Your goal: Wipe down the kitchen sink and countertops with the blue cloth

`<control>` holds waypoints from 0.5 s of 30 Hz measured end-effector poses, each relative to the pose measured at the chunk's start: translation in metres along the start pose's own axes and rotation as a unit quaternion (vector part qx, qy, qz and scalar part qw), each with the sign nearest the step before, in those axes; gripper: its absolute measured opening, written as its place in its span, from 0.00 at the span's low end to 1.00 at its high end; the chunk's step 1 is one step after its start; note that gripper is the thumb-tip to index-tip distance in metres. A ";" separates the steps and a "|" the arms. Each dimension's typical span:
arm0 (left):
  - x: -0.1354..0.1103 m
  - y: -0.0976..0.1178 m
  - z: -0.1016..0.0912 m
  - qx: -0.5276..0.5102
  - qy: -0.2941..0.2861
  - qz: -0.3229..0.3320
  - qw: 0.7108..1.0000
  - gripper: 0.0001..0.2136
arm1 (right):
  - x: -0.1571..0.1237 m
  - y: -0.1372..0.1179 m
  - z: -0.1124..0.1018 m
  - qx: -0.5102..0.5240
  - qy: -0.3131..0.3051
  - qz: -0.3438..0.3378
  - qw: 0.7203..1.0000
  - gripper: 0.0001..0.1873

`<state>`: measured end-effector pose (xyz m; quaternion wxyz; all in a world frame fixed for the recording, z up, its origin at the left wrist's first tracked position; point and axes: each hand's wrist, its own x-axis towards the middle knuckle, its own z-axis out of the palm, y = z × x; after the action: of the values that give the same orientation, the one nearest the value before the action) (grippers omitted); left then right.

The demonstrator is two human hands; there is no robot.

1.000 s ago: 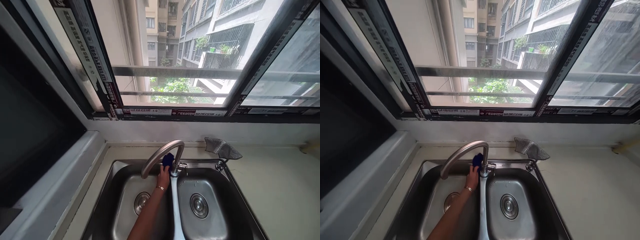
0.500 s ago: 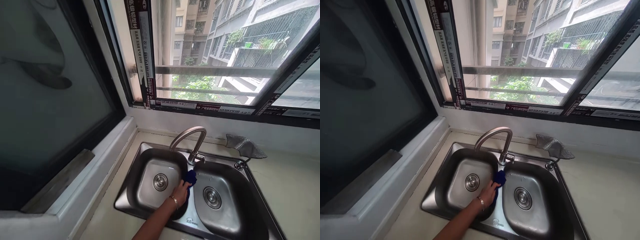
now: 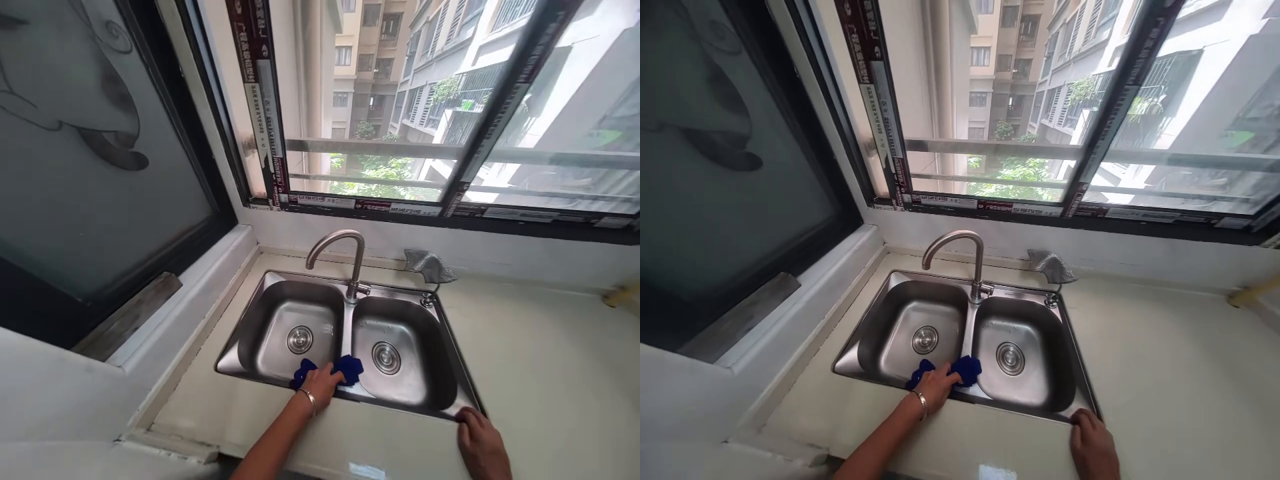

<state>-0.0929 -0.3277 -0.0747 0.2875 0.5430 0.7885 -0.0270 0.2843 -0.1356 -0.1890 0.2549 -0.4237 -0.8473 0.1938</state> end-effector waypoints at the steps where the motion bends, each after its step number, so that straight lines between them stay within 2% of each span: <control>1: -0.004 0.007 -0.002 0.016 0.002 -0.012 1.000 0.24 | 0.000 0.000 0.002 -0.004 0.005 -0.010 1.000 0.12; 8: -0.016 0.061 -0.008 0.116 -0.019 -0.087 0.989 0.27 | 0.000 -0.008 0.014 -0.022 0.074 -0.045 0.996 0.09; 15: -0.014 0.127 0.013 0.157 -0.029 -0.134 0.978 0.26 | 0.005 -0.025 0.007 -0.017 0.047 -0.001 0.999 0.10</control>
<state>0.0266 -0.2921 -0.0446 0.2157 0.4695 0.8314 -0.2047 0.2626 -0.1465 -0.1794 0.2880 -0.4353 -0.8380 0.1590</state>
